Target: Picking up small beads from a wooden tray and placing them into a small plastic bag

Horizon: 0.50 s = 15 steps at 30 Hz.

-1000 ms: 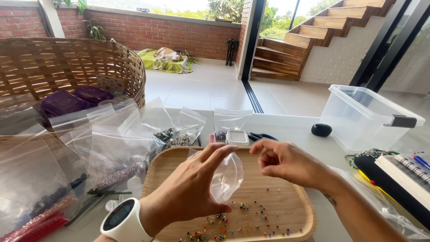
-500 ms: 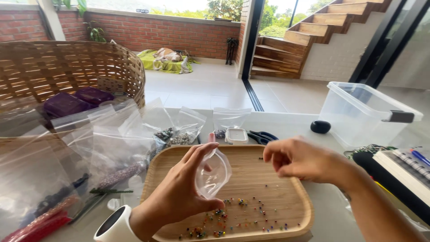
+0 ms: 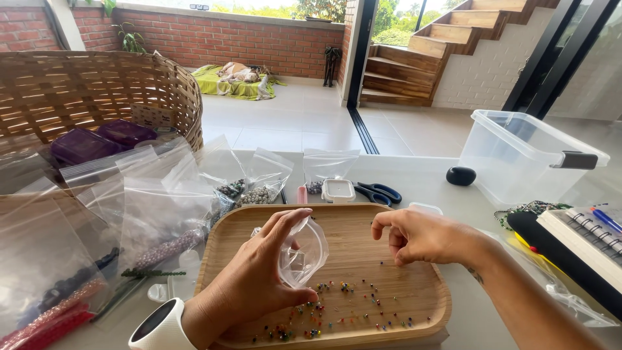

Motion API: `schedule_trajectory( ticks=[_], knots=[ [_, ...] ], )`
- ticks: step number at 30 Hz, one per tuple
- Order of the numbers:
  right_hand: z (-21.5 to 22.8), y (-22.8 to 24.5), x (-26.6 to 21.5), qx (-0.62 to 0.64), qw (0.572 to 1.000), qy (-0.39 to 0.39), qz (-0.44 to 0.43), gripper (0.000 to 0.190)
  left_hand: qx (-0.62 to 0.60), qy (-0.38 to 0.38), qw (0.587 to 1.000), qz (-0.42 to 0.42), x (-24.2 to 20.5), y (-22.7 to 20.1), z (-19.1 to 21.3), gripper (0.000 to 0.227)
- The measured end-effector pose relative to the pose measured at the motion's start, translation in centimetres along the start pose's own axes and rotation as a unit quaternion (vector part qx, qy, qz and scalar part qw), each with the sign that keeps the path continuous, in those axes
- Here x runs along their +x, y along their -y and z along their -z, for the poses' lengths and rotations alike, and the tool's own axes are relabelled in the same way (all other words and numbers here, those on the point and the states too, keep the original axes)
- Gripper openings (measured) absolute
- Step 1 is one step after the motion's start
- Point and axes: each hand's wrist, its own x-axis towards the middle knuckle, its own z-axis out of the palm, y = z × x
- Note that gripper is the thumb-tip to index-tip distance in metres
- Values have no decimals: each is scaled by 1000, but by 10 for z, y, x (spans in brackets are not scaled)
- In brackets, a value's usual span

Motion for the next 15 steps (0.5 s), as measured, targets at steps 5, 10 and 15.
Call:
schedule_trajectory(
  ticks=[5, 10, 15],
  knots=[
    [-5, 22, -5, 146, 986, -25, 78, 47, -19, -9, 1000, -10, -1, -1, -1, 117],
    [-24, 78, -11, 173, 913, -233, 285, 51, -19, -23, 998, -58, -1, -5, 2, 115],
    [-2, 35, -2, 137, 965, -167, 147, 23, -18, -25, 998, -55, -2, -1, 1, 117]
  ],
)
